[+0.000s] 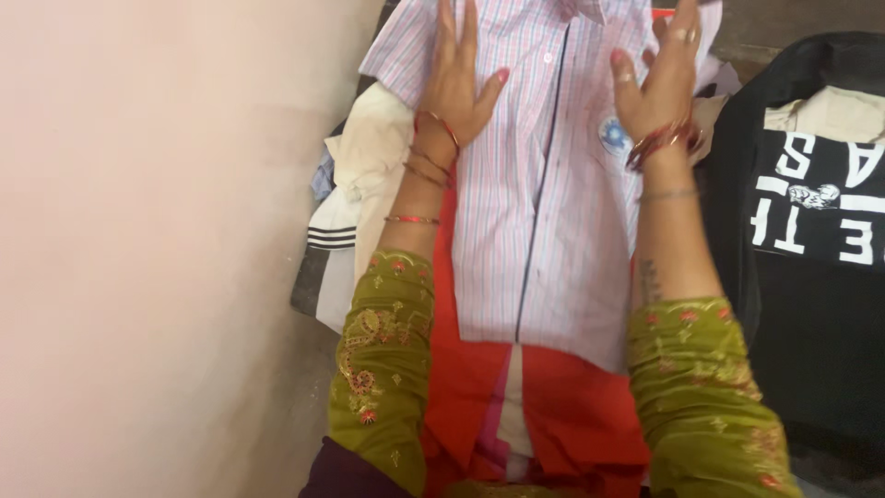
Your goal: The person smooths a pair of red trousers and then fastens the buttons of a shirt before placing it on top of other clothes in a suitcase.
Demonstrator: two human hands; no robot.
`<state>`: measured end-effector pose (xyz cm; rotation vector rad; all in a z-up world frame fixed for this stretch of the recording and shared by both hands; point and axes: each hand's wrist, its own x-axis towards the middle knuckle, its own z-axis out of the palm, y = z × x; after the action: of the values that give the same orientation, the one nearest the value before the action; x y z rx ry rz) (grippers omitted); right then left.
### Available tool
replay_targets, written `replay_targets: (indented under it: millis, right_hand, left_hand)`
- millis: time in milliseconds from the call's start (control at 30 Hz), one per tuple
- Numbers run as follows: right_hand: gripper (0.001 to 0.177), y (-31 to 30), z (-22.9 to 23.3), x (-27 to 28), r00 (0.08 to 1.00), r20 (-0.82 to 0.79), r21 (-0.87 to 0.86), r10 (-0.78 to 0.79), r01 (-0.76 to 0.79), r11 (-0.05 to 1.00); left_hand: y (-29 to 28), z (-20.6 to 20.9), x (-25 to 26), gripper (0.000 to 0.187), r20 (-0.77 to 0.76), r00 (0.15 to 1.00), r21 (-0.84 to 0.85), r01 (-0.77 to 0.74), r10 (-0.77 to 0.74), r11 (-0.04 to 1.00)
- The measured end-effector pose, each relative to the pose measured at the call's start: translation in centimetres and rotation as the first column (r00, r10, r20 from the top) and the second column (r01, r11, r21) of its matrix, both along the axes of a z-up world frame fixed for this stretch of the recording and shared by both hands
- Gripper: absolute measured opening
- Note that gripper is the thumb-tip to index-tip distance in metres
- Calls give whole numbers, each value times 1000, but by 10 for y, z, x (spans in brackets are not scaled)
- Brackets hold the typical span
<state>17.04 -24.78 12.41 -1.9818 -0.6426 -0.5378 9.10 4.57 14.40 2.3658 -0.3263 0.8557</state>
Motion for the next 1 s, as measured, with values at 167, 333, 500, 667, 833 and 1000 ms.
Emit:
replay_targets:
  millis: [167,333,500,667,833,1000]
  right_hand:
    - [90,8,-66,-76,970,-201,-361,-134,54,931]
    - [90,8,-95,-128,924,-306,-582,-228,7,813]
    - [92,-6,-98,-143,816,-557,-434,-156,-126,892]
    - [104,-18,-114,-190,854,-501,-571,-140,-205,795]
    - [100,-33,-72,-252,805,-593,-411,10,-312,857]
    - [108,-38,-48,-314,849,-516,-496,112,-403,769]
  left_hand:
    - [-17,-102,-51,88,-373,893,101,-233,254,967]
    - [-28,-146,-122,87,-517,820,-169,-379,245,910]
    - [-30,-137,-158,73,-725,580,-686,-561,-372,463]
    - [-33,-123,-182,67,-19,696,-874,-361,-718,-326]
    - [-33,-118,-201,67,-82,719,-871,-388,-690,-301]
    - [-11,-138,-231,54,-152,631,-861,-463,-761,-212]
